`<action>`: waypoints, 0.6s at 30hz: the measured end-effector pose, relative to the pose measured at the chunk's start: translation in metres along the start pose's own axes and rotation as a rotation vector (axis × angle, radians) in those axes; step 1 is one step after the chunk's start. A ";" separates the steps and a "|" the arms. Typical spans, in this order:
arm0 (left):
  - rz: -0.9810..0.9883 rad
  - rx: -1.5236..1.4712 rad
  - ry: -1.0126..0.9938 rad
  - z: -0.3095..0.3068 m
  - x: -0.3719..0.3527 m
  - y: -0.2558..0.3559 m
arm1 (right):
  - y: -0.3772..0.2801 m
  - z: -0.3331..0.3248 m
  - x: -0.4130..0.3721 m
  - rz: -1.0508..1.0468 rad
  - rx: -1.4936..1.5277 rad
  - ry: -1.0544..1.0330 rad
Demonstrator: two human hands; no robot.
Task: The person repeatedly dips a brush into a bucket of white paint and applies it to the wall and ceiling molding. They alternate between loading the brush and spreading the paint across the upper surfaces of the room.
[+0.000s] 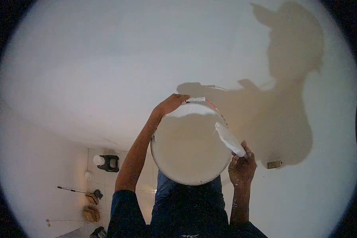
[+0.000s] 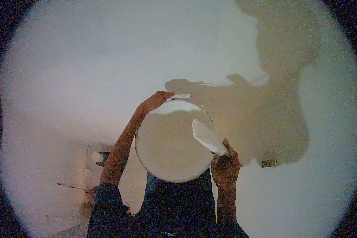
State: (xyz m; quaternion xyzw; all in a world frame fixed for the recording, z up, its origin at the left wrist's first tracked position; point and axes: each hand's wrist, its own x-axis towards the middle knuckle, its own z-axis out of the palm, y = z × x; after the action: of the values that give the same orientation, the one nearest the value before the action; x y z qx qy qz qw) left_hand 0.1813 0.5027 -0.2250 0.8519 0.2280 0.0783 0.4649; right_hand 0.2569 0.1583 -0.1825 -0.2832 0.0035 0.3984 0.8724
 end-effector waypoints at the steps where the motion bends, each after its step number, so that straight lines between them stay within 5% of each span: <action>1: -0.073 -0.096 -0.040 -0.002 -0.006 0.013 | 0.002 -0.002 0.000 -0.003 0.003 -0.002; 5: 0.080 0.031 0.029 0.002 0.000 -0.001 | -0.002 -0.006 0.003 -0.020 -0.140 -0.133; 10: -0.151 -0.107 -0.065 -0.003 -0.006 0.019 | 0.001 -0.001 0.007 -0.020 -0.353 -0.107; 12: -0.110 -0.099 -0.040 0.000 -0.002 0.008 | 0.001 -0.004 0.013 0.210 -0.109 0.000; 18: -0.052 -0.172 0.032 0.003 -0.003 0.002 | 0.011 0.006 0.009 0.182 0.049 0.000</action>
State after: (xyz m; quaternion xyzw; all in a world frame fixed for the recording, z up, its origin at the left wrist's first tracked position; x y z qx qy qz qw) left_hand 0.1801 0.4980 -0.2243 0.8013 0.2500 0.0989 0.5344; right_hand 0.2536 0.1730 -0.1853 -0.2604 0.0387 0.4760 0.8391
